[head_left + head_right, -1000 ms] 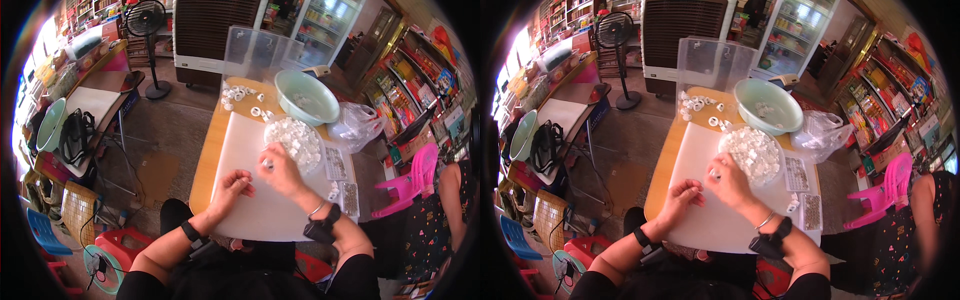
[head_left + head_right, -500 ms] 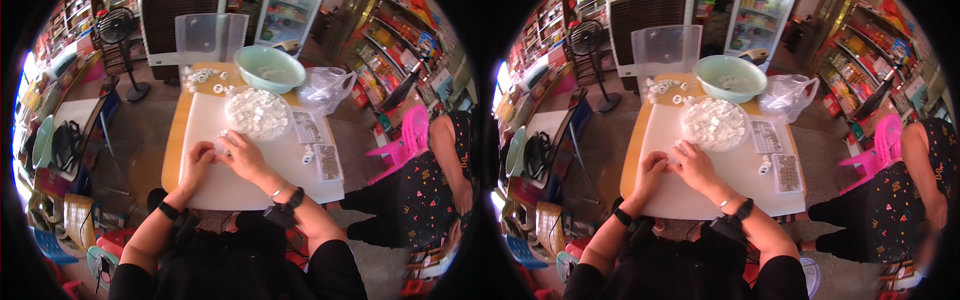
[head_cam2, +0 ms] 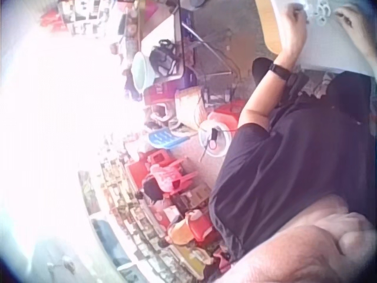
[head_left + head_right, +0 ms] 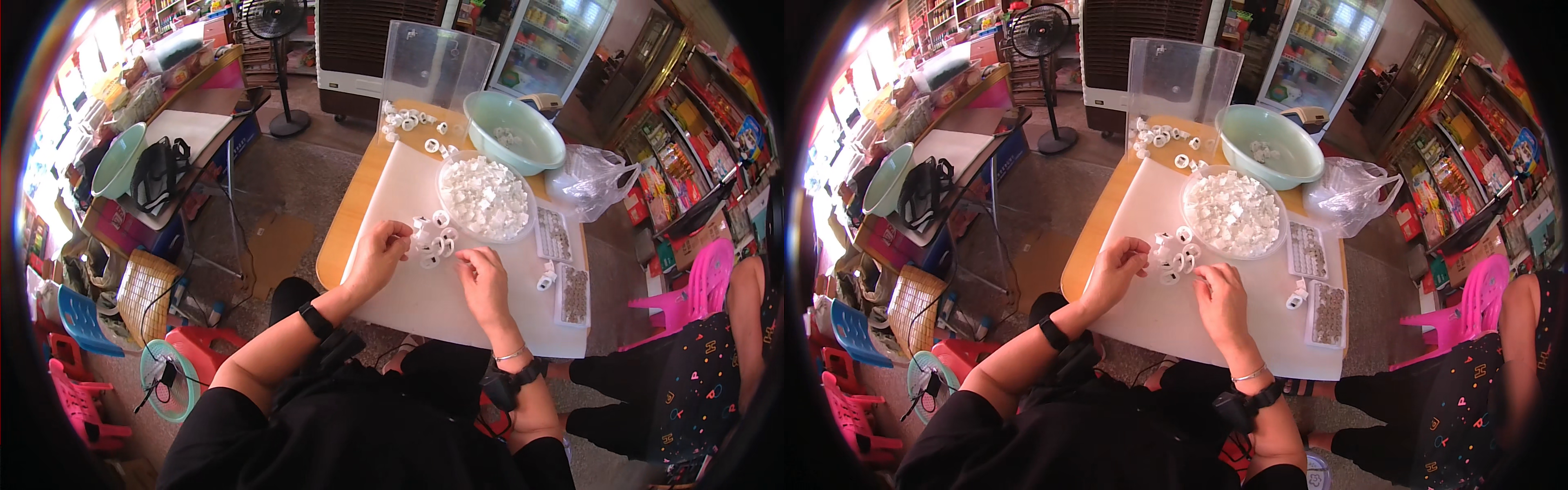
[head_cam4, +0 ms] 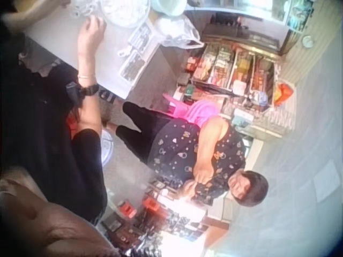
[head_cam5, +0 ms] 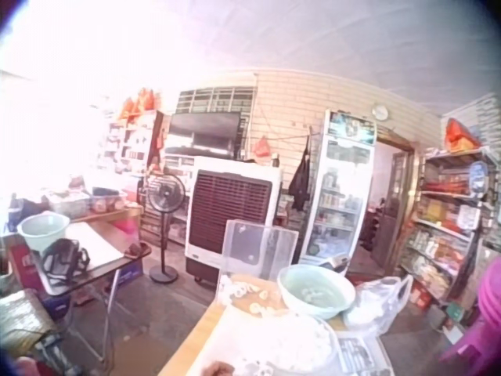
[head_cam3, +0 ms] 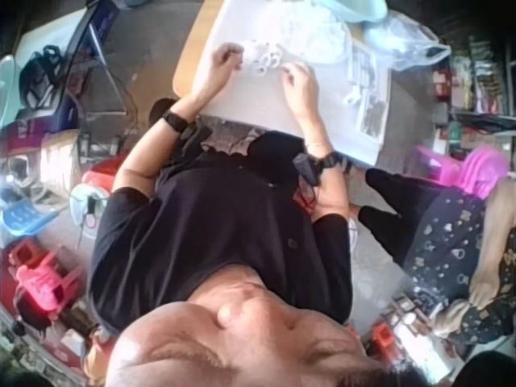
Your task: Assembling small white plastic parts by hand at a workbench.
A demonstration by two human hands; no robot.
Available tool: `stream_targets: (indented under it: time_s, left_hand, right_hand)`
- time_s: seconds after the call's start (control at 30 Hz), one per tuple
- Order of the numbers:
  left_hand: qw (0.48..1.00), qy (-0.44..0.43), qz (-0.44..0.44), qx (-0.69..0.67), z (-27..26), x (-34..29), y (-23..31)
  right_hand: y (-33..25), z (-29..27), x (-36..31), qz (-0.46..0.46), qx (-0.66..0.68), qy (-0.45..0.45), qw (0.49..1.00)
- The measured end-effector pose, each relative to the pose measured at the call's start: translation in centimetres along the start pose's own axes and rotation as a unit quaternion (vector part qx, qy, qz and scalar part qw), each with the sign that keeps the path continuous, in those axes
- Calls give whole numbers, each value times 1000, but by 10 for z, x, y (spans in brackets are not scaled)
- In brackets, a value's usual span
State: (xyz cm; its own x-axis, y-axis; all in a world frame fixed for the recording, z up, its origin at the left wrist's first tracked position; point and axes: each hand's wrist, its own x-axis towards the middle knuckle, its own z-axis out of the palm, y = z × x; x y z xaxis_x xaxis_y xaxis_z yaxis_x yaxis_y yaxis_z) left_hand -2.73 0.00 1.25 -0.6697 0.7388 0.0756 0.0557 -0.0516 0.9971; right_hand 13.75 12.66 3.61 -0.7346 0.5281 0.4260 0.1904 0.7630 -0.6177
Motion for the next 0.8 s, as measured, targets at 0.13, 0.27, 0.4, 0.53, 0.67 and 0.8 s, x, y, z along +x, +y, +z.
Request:
stream_targets:
  time_s: [0.13, 0.27, 0.4, 0.53, 0.67, 0.8]
  left_hand:
    - [998, -38, -17, 45, 0, -20, 16]
    - [992, -74, -5, 106, 2, -29, 20]
    - [994, -74, -8, 80, -1, -28, 14]
    - [988, -149, -20, -44, -1, -29, 18]
    - [962, -196, -16, -187, 6, -25, 14]
    - [936, -227, -40, -265, 5, -21, 7]
  right_hand:
    - [-13, 14, 3, -22, -51, -22, 998]
    - [-10, 25, 3, -20, -83, -7, 996]
    - [-9, 21, 4, 84, 61, -15, 994]
    - [-30, 3, 4, 289, 373, -34, 881]
    - [-45, 1, -5, 341, 493, -26, 800]
    - [-49, 1, -9, 358, 532, -42, 766]
